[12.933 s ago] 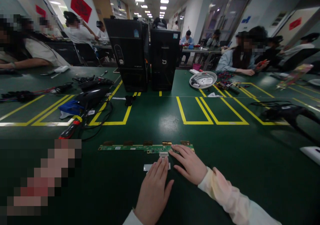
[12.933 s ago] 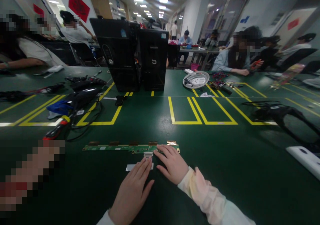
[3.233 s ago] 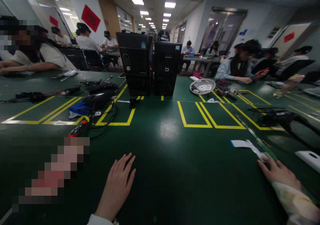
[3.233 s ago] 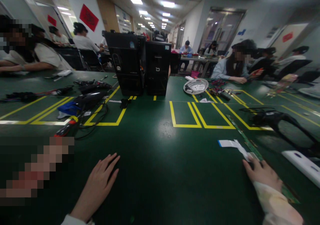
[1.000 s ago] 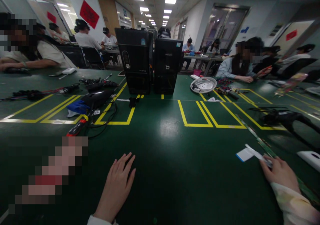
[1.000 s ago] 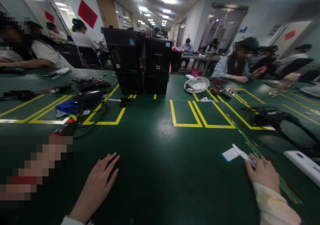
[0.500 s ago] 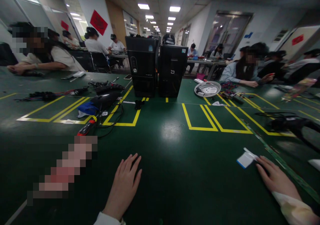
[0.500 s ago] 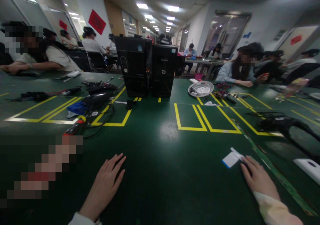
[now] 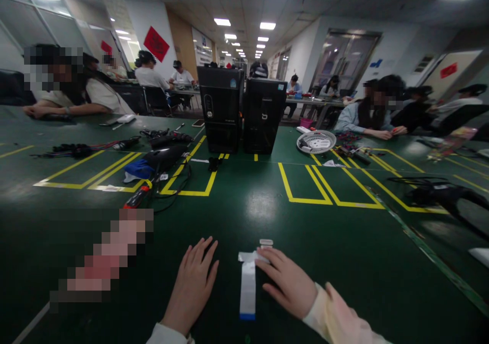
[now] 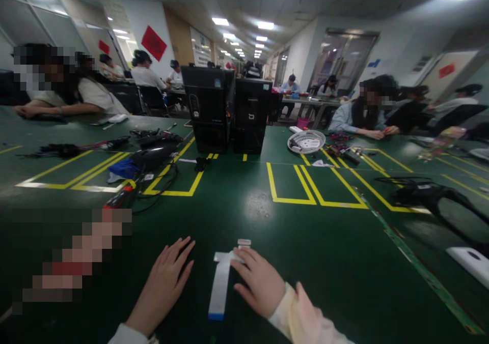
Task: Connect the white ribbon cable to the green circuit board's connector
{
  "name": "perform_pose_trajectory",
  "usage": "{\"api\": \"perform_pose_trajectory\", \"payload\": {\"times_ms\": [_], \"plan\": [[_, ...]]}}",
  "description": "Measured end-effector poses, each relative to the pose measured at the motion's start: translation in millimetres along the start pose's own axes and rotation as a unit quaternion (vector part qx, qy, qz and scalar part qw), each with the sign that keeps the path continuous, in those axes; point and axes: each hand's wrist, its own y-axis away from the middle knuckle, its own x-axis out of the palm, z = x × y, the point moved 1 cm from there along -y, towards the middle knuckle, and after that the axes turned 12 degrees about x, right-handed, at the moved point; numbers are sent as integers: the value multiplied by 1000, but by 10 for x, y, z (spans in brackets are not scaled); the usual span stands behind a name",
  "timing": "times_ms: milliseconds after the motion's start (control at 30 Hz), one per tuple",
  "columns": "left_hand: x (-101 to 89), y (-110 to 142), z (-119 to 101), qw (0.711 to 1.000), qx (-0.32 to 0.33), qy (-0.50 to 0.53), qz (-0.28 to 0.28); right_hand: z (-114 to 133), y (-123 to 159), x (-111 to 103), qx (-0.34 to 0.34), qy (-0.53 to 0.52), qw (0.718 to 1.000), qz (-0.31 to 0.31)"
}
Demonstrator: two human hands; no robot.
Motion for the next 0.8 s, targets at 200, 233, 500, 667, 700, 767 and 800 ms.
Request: {"api": "perform_pose_trajectory", "payload": {"times_ms": [200, 233, 500, 667, 700, 767, 800], "plan": [[4, -9, 12, 1000, 1, 4, 9, 338, -84, 123, -24, -11, 999, 35], [4, -10, 14, 1000, 0, 4, 11, 330, -73, 103, -30, -1, 999, 36], [15, -7, 39, 999, -10, 14, 35, -1160, 453, -455, 301, 132, 919, -218], [16, -9, 54, 999, -12, 14, 43, -2377, 1423, -774, 607, 140, 717, -312], [12, -12, 52, 999, -12, 14, 43, -2511, 1590, -793, 629, 137, 695, -320], [2, -18, 43, 999, -12, 14, 46, -2700, 1831, -796, 649, 123, 684, -309], [-2, -21, 38, 999, -12, 13, 48, -2769, 1904, -786, 652, 115, 689, -293]]}}
